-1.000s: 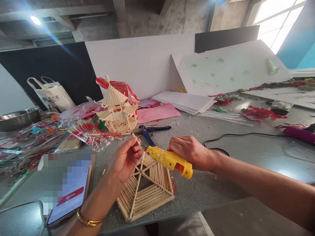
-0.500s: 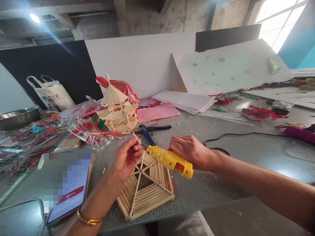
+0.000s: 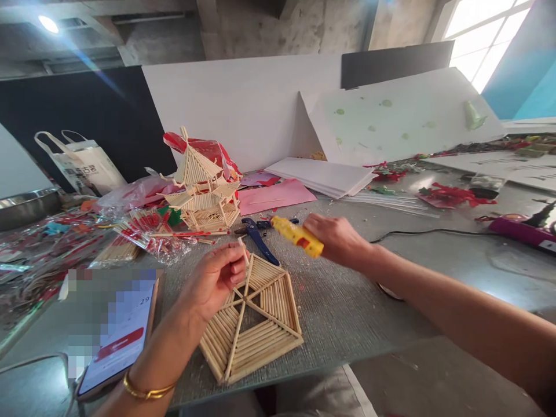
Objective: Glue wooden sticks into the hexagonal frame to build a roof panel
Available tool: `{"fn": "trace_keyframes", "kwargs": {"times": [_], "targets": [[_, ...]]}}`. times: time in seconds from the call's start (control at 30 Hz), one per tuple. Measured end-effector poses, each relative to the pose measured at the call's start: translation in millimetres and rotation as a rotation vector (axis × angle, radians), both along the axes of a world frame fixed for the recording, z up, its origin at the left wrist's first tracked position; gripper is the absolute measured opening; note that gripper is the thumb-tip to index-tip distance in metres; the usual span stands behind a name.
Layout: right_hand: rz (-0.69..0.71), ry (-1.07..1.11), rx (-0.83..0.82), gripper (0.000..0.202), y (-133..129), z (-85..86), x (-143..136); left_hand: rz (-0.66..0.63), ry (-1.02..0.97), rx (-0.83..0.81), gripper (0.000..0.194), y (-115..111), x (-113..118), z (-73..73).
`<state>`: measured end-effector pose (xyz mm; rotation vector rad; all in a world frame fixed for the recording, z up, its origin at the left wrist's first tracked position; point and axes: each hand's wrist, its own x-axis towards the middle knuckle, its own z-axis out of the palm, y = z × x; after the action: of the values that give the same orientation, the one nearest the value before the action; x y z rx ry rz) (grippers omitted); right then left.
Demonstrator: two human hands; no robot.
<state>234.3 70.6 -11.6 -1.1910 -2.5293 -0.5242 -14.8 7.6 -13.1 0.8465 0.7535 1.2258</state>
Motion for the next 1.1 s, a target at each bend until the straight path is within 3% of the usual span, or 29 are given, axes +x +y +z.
{"fn": "trace_keyframes", "kwargs": {"times": [0.07, 0.13, 0.27, 0.4, 0.63, 1.1], "targets": [[-0.173, -0.01, -0.047, 0.016, 17.6, -0.3, 13.4, -0.096, 0.286, 0.072, 0.01, -4.4, -4.2, 3.2], [-0.249, -0.022, -0.09, 0.027, 33.7, -2.1, 27.1, -0.181, 0.579, 0.145, 0.011, -7.9, -8.8, 4.5], [-0.283, -0.042, -0.143, 0.042, 53.3, -9.5, 44.2, -0.333, 1.007, 0.286, 0.012, -9.7, -16.0, 0.7], [-0.246, -0.044, -0.173, 0.043, 58.5, -17.1, 46.6, -0.433, 1.239, 0.361, 0.015, -11.4, -15.6, 0.4], [-0.205, -0.048, -0.186, 0.045, 64.4, -23.3, 48.7, -0.526, 1.349, 0.363, 0.019, -18.0, -12.3, 3.7], [-0.204, -0.061, -0.204, 0.042, 61.4, -19.1, 46.6, -0.473, 1.367, 0.443, 0.015, -18.8, -13.0, -4.7]]}}
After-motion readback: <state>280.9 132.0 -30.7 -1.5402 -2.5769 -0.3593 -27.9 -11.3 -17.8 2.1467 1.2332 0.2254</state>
